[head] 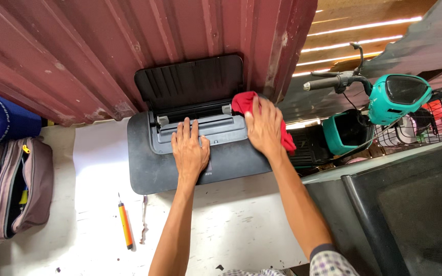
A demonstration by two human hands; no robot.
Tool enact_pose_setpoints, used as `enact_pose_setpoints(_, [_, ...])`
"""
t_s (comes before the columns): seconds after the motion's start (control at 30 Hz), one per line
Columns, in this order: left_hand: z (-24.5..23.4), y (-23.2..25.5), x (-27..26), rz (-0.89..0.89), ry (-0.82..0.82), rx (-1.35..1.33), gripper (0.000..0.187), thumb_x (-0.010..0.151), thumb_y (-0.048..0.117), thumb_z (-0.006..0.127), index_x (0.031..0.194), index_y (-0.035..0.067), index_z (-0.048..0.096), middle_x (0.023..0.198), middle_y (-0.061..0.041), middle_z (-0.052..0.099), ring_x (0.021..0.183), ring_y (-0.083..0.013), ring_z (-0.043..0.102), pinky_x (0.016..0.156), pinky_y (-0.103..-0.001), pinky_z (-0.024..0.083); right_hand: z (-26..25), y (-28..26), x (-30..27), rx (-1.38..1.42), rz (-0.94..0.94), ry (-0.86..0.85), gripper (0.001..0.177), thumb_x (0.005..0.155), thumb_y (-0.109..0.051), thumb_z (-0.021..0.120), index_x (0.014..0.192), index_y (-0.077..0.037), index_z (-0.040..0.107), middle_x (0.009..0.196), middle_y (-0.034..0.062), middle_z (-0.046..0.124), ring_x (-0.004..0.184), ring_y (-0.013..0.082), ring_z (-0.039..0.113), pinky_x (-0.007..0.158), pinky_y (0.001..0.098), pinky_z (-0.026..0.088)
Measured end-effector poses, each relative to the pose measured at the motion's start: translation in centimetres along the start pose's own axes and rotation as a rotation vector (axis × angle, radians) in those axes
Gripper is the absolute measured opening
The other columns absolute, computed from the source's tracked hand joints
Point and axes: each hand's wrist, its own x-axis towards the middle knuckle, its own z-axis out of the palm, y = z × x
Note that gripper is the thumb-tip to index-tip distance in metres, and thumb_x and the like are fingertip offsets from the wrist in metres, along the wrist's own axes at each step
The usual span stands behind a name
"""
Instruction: The person wipes the exterior and interior surfaces of a desktop printer with a red cloth. They repeatedly rub the top cover, sides, and the open scanner bed area while the printer remains on a cluttered table.
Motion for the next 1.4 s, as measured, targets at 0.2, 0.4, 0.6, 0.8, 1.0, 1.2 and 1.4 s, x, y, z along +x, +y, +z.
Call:
enact_pose_setpoints(0.2, [-0.2, 0.1, 0.1, -0.005, -0.002, -0.011, 0.051, 0.092, 0.022, 0.056, 0.138, 0.000, 0.061, 0.149, -0.023, 0.053, 0.140, -0.0414, 0.047, 0.116, -0.056, 0.032, 0.4, 0.6, -0.4, 0.007, 0.014, -0.124, 0.055, 0.109, -0.036, 0.038, 0.148, 0.002, 0.050, 0.158, 0.0226, 0.043, 0.149, 0.0378, 0.034, 0.119, 0.0603, 0.022])
enact_pose_setpoints(0.4, [0.0, 0.0, 0.1, -0.012, -0.012, -0.008, 0.052, 0.091, 0.022, 0.056, 0.138, 0.000, 0.061, 0.150, -0.023, 0.053, 0.139, -0.0416, 0.047, 0.116, -0.056, 0.031, 0.8, 0.8, -1.6, -0.004, 0.126, -0.109, 0.062, 0.108, -0.040, 0.036, 0.148, 0.005, 0.047, 0.159, 0.0253, 0.039, 0.148, 0.0415, 0.032, 0.116, 0.0627, 0.022])
enact_pose_setpoints(0.6, [0.2, -0.2, 0.0, 0.005, -0.011, 0.013, 0.051, 0.092, 0.022, 0.056, 0.138, -0.001, 0.061, 0.150, -0.023, 0.053, 0.141, -0.0412, 0.046, 0.116, -0.056, 0.031, 1.5, 1.7, 2.0, 0.007, 0.078, -0.113, 0.056, 0.111, -0.037, 0.036, 0.146, 0.004, 0.051, 0.157, 0.0256, 0.041, 0.147, 0.0446, 0.035, 0.115, 0.0637, 0.025])
enact_pose_setpoints(0.8, [0.0, 0.1, 0.1, -0.013, -0.017, 0.003, 0.052, 0.090, 0.021, 0.056, 0.138, 0.000, 0.061, 0.149, -0.022, 0.053, 0.140, -0.0405, 0.046, 0.116, -0.056, 0.031, 0.4, 2.4, -1.5, 0.101, 0.011, -0.052, 0.042, 0.108, -0.026, 0.046, 0.141, -0.003, 0.056, 0.152, 0.0195, 0.052, 0.143, 0.0419, 0.049, 0.116, 0.0550, 0.040])
enact_pose_setpoints(1.0, [0.1, -0.1, -0.2, -0.008, -0.010, 0.017, 0.051, 0.092, 0.021, 0.056, 0.138, 0.000, 0.060, 0.150, -0.022, 0.053, 0.141, -0.0402, 0.047, 0.117, -0.056, 0.031, 2.5, 3.0, 0.7, 0.042, 0.102, 0.018, 0.050, 0.107, -0.026, 0.045, 0.144, 0.007, 0.052, 0.153, 0.0330, 0.043, 0.140, 0.0511, 0.039, 0.109, 0.0591, 0.038])
enact_pose_setpoints(1.2, [0.1, 0.0, 0.1, -0.009, -0.004, -0.002, 0.052, 0.090, 0.021, 0.056, 0.138, 0.000, 0.060, 0.149, -0.022, 0.053, 0.140, -0.0403, 0.046, 0.115, -0.056, 0.031, 0.6, 1.6, -2.0, 0.007, 0.042, -0.100, 0.049, 0.107, -0.028, 0.043, 0.145, 0.001, 0.054, 0.157, 0.0227, 0.044, 0.148, 0.0427, 0.038, 0.118, 0.0602, 0.029])
enact_pose_setpoints(1.4, [0.5, -0.1, 0.0, -0.011, -0.004, 0.015, 0.052, 0.091, 0.021, 0.055, 0.138, 0.000, 0.060, 0.150, -0.022, 0.053, 0.141, -0.0402, 0.046, 0.116, -0.057, 0.031, 0.1, 0.9, -5.0, -0.014, 0.125, -0.070, 0.053, 0.106, -0.030, 0.042, 0.148, 0.001, 0.050, 0.159, 0.0247, 0.041, 0.149, 0.0435, 0.035, 0.117, 0.0590, 0.027])
